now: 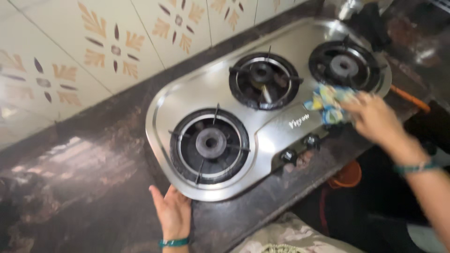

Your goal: The person washes a metal lid in the sink, then uses a cloth to wipe the gas stovetop and surrounding countertop. They handle several stacked metal containers, placing them on the counter, and continue wiping the countertop surface.

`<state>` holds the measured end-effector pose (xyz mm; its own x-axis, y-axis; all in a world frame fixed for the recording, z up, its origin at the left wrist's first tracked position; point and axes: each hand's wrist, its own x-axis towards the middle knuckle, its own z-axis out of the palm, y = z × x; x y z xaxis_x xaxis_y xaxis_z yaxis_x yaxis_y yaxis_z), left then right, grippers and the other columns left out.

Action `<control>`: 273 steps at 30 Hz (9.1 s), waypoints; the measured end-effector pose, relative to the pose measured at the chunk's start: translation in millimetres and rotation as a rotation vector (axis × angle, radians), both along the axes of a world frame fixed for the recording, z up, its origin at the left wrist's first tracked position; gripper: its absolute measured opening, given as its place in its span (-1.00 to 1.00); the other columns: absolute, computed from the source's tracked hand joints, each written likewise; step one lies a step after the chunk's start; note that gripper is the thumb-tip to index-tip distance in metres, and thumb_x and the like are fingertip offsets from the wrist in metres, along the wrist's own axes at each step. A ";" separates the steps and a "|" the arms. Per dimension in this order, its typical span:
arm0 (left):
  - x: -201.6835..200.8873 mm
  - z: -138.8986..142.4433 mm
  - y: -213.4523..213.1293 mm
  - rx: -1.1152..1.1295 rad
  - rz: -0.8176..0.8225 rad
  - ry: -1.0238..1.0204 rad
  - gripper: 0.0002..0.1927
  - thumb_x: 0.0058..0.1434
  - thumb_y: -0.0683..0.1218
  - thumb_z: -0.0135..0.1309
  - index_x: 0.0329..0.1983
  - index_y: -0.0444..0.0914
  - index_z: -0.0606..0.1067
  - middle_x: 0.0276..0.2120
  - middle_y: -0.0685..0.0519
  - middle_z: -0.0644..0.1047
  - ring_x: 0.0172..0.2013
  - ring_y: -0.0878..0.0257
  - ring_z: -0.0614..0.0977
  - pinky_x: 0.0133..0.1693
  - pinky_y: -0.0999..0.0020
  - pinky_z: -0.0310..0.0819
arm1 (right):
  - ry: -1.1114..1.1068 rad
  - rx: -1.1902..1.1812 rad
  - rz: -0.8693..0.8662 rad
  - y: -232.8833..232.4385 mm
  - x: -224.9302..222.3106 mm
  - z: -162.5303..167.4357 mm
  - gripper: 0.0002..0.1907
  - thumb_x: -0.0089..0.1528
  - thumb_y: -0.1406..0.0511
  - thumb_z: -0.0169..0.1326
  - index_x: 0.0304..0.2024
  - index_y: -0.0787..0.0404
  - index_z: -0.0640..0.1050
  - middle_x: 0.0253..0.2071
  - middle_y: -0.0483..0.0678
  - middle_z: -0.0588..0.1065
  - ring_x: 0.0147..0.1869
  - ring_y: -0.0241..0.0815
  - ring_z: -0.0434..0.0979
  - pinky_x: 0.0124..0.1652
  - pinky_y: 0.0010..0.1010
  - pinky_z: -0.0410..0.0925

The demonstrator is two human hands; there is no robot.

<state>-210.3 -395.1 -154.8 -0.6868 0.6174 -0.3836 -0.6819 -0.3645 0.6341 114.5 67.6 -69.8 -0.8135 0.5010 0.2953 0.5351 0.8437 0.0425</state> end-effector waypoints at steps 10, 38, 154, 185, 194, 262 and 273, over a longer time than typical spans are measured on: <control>-76.3 -32.6 16.2 -0.594 0.533 0.509 -0.49 0.46 0.17 -0.20 0.24 -0.27 0.42 0.08 -0.09 0.55 0.02 0.20 0.54 0.02 0.22 0.33 | 0.273 -0.202 -0.624 75.3 87.5 -89.8 -0.52 0.14 0.35 0.35 0.13 0.20 0.63 -0.05 0.35 0.54 -0.01 0.32 0.55 -0.04 -0.03 0.42; 38.7 86.7 200.6 -0.820 0.788 1.144 -0.86 0.32 -0.29 0.13 -0.07 -0.38 0.51 0.14 -0.11 0.45 0.08 0.19 0.56 0.08 0.35 0.51 | 0.394 -1.720 -0.484 415.0 -135.6 44.8 -0.90 0.19 0.47 0.08 -0.35 0.28 0.40 -0.53 -0.15 0.33 -0.52 -0.34 0.31 -0.51 -0.50 0.21; -40.6 140.7 989.2 -0.378 -0.190 0.825 -0.59 0.13 0.11 0.19 -0.29 -0.38 0.60 -0.57 0.03 0.57 -0.62 0.29 0.59 -0.55 0.37 0.55 | 0.578 -1.259 0.016 662.1 -163.4 94.1 -0.50 0.33 0.41 -0.07 0.34 0.41 0.30 -0.34 0.22 0.56 -0.51 -0.13 0.62 -0.53 -0.47 0.47; 203.7 96.4 956.2 -0.313 -0.641 1.947 -0.42 0.19 0.18 0.24 0.16 -0.24 0.47 0.01 -0.16 0.53 0.06 -0.11 0.55 0.03 0.00 0.48 | 0.824 -1.299 -0.502 624.8 168.9 -106.6 -0.48 0.35 0.27 0.03 0.38 0.16 0.45 -0.48 -0.10 0.48 -0.60 -0.32 0.39 -0.61 -0.53 0.23; 269.3 40.6 994.2 -0.571 -1.034 2.193 0.21 -0.24 0.31 0.41 0.42 -0.19 0.14 0.31 -0.17 0.29 0.32 -0.13 0.30 0.29 -0.32 0.03 | 0.558 -1.184 -0.607 594.9 188.2 -71.0 -0.33 0.27 0.19 0.14 0.41 0.16 0.32 -0.31 0.08 0.60 -0.39 -0.12 0.66 -0.37 -0.35 0.51; 752.4 -55.5 1042.0 0.514 -1.763 0.939 -0.61 0.25 -0.32 0.02 -0.04 -0.26 0.09 -0.48 -0.09 0.63 -0.59 0.24 0.65 -0.52 0.37 0.52 | 1.041 -0.949 -0.847 469.3 626.4 -112.9 -0.76 0.26 0.37 0.13 -0.06 0.36 0.64 -0.32 0.04 0.66 -0.32 -0.25 0.69 -0.29 -0.43 0.56; 742.8 -32.6 1046.7 0.530 -1.841 0.990 -0.61 0.25 -0.30 0.05 -0.05 -0.26 0.09 -0.46 -0.07 0.64 -0.61 0.28 0.61 -0.57 0.40 0.47 | 0.920 -0.977 -0.797 470.8 621.8 -104.2 -0.80 0.30 0.32 0.09 -0.12 0.30 0.65 -0.37 -0.03 0.66 -0.34 -0.30 0.69 -0.34 -0.48 0.53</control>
